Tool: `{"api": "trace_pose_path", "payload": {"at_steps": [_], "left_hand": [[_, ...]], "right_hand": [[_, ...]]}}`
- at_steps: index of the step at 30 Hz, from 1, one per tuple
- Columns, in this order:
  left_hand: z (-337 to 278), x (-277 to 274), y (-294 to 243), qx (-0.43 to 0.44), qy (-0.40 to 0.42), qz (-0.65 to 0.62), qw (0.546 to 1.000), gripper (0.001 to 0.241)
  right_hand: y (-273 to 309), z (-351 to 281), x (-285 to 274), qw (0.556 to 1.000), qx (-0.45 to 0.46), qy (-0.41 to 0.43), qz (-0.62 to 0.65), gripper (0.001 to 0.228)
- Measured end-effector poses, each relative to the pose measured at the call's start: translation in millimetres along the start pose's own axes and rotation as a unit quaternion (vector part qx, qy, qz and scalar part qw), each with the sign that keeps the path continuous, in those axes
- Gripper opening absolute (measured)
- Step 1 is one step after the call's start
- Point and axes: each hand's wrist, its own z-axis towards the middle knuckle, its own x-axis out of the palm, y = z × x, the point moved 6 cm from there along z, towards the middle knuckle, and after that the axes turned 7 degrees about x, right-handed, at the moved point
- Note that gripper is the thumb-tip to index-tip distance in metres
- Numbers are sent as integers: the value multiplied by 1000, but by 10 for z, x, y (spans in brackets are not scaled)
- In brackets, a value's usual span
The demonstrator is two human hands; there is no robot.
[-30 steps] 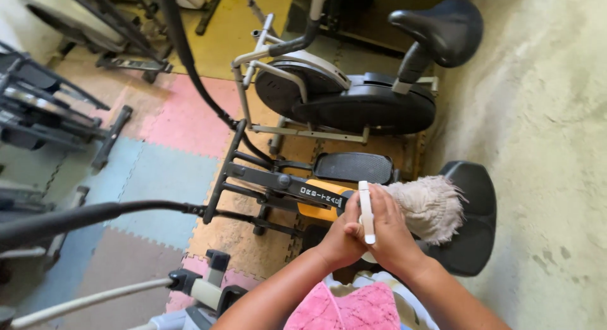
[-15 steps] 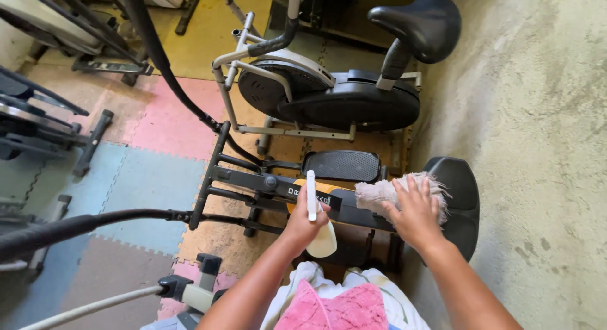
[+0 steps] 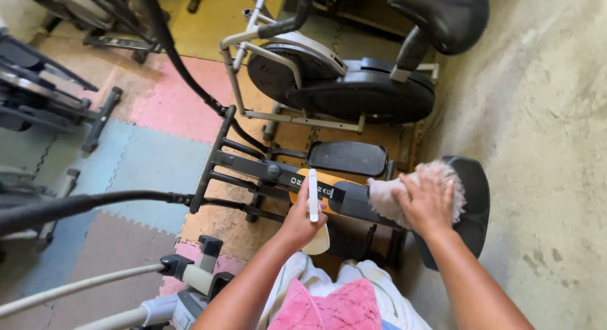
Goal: Cleaning and wiping down various exercise machines using a spray bottle and cloth.
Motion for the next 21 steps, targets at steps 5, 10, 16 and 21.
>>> {"api": "trace_pose_path", "payload": {"at_steps": [5, 10, 16, 21], "left_hand": [[197, 15, -18, -2, 86, 2, 996, 109], [386, -42, -32, 23, 180, 56, 982, 111], [670, -181, 144, -1, 256, 61, 965, 108], [816, -172, 426, -7, 301, 86, 950, 105]], "right_hand": [[-93, 60, 13, 989, 120, -81, 6, 67], [-67, 21, 160, 985, 141, -98, 13, 66], [350, -163, 191, 969, 206, -130, -34, 66], [821, -357, 72, 958, 154, -237, 40, 65]]}}
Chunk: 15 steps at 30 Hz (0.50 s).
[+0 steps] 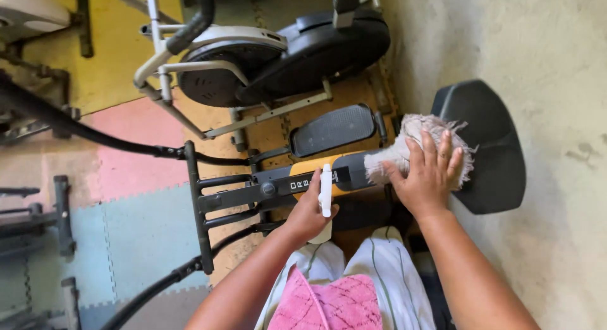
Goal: Cleaning and wiping down various exercise machines using a spray bottle and cloth.
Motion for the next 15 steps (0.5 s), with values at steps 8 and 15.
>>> {"api": "trace_pose_path", "payload": {"at_steps": [8, 15], "left_hand": [[20, 90, 213, -10, 82, 140, 987, 100], [85, 205, 607, -28, 99, 168, 980, 91]], "right_hand": [[210, -497, -127, 959, 62, -38, 274, 27], [-842, -2288, 1249, 577, 558, 24, 596, 37]]}}
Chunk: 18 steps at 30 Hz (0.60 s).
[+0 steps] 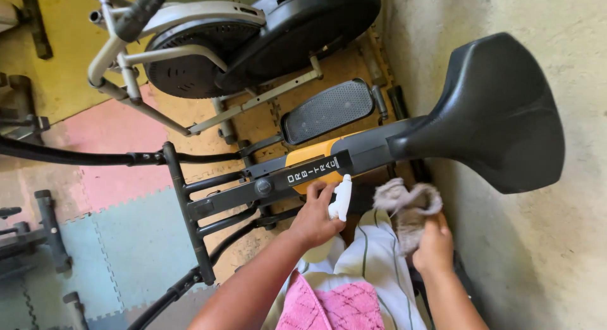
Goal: Cleaning and wiping down various exercise machines using a spray bottle and cloth.
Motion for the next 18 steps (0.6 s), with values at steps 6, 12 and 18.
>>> {"api": "trace_pose_path", "payload": {"at_steps": [6, 12, 18], "left_hand": [[215, 215, -22, 31, 98, 43, 994, 91], [455, 450, 66, -48, 149, 120, 980, 70], [591, 559, 257, -25, 161, 118, 980, 62]], "right_hand": [[-584, 380, -374, 961, 238, -77, 116, 47], [-649, 705, -225, 971, 209, -22, 116, 52], [-505, 674, 65, 972, 210, -29, 105, 62]]}}
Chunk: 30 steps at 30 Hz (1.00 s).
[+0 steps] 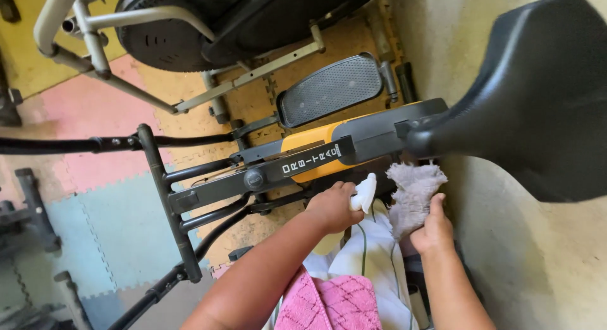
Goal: Cleaning and wiping down various exercise machines using a spray bottle and cloth.
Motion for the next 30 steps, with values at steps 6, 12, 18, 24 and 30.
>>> {"api": "trace_pose_path", "payload": {"at_steps": [6, 12, 18, 24, 30], "left_hand": [[35, -44, 287, 196, -139, -92, 966, 78], [54, -341, 447, 162, -134, -73, 975, 76], [314, -438, 584, 219, -154, -96, 959, 75], [212, -977, 396, 262, -375, -36, 888, 82], [440, -1041, 841, 195, -479, -47, 855, 92]], "right_hand": [[-40, 248, 1, 985, -51, 51, -154, 54], [-15, 649, 164, 876, -249, 0, -413, 37], [288, 568, 1018, 653, -536, 2, -535, 39], [428, 654, 1578, 653, -569, -4, -500, 39], [206, 1058, 1454, 568, -596, -13, -568, 44]]}}
